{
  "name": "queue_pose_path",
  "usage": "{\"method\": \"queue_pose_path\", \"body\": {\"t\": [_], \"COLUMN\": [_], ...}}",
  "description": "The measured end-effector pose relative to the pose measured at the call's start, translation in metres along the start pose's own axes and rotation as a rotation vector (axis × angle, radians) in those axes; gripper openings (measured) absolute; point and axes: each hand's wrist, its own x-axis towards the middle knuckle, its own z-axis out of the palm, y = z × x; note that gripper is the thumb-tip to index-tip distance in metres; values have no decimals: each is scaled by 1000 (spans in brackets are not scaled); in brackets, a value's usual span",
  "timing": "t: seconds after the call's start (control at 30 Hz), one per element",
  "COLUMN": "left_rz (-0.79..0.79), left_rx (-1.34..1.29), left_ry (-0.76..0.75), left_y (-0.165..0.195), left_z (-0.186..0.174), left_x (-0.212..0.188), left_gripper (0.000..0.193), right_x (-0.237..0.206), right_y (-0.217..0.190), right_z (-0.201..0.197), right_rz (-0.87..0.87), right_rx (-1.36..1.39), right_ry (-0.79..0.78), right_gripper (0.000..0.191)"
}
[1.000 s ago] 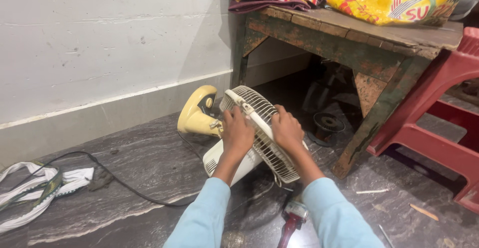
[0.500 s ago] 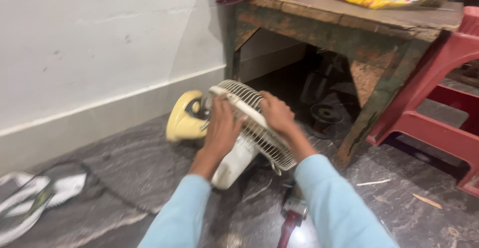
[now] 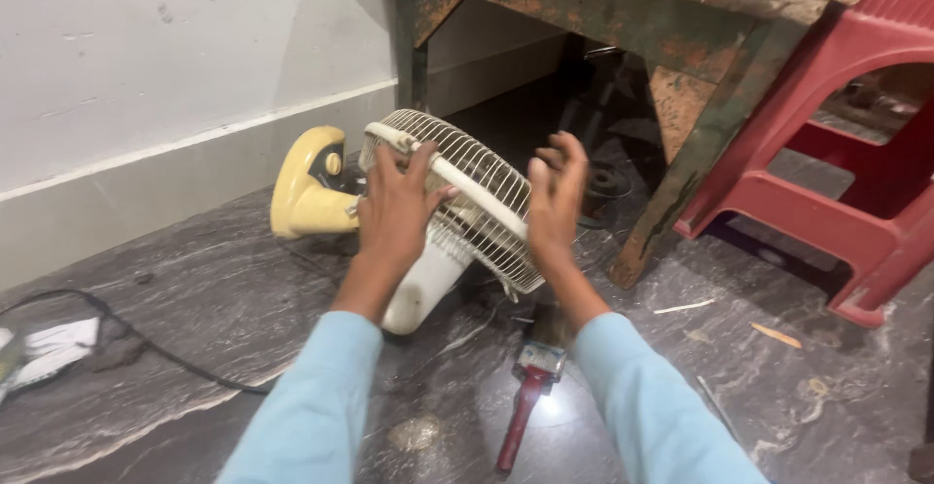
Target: The person uses a hammer and screwdriver to loosen and remove the front grill of a standing fan. They then detach the fan blades from the motor housing.
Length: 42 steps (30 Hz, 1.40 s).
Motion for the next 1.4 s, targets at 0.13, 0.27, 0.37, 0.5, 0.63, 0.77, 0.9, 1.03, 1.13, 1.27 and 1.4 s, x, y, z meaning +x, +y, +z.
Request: {"method": "queue_pose_path", "body": {"t": [0.13,0.27,0.37,0.5,0.63,0.77,0.9,1.03,1.13,1.27,1.4], "left_rz": [101,364,342,201,213,116,57,27,18,8,13], "left_rx": [208,220,63,24,64,65,57,95,113,52,17], "left_ry": [198,321,150,0,54,1,15,45,78,88,70], "left_y": [-10,-35,-45,-40,-31,-23,-17,-14,-13,-15,-16], "left_z": [6,1,-2,-3,-9,-11,-7,-3,-2,-1,-2], "left_x": [16,45,50,47,47,48,47,49,51,50,47], "left_gripper": [59,59,56,54,52,51,52,53,56,53,47], "right_x": [-73,-162,-166,-131,-97,-35,18,36,47,67,64], "right_y": [95,162,170,155,131,98,31,-52,-102,-139,-149], "right_z": [-60,-98,-100,-99,-108,-108,-79,-51,-49,-61,-40], "right_rz": [182,347,335,582,653,632,437,366,391,471,389], "right_rx": [-612,-1226,-1408,-1465,-1483,-971,-561,-311,-393,-512,-712], "right_ry": [-194,-635,-725,-889,-524,-259,-217,-355,-434,-573,-568], "right_gripper": [58,53,47,36,50,43,46,43,41,37,36]}}
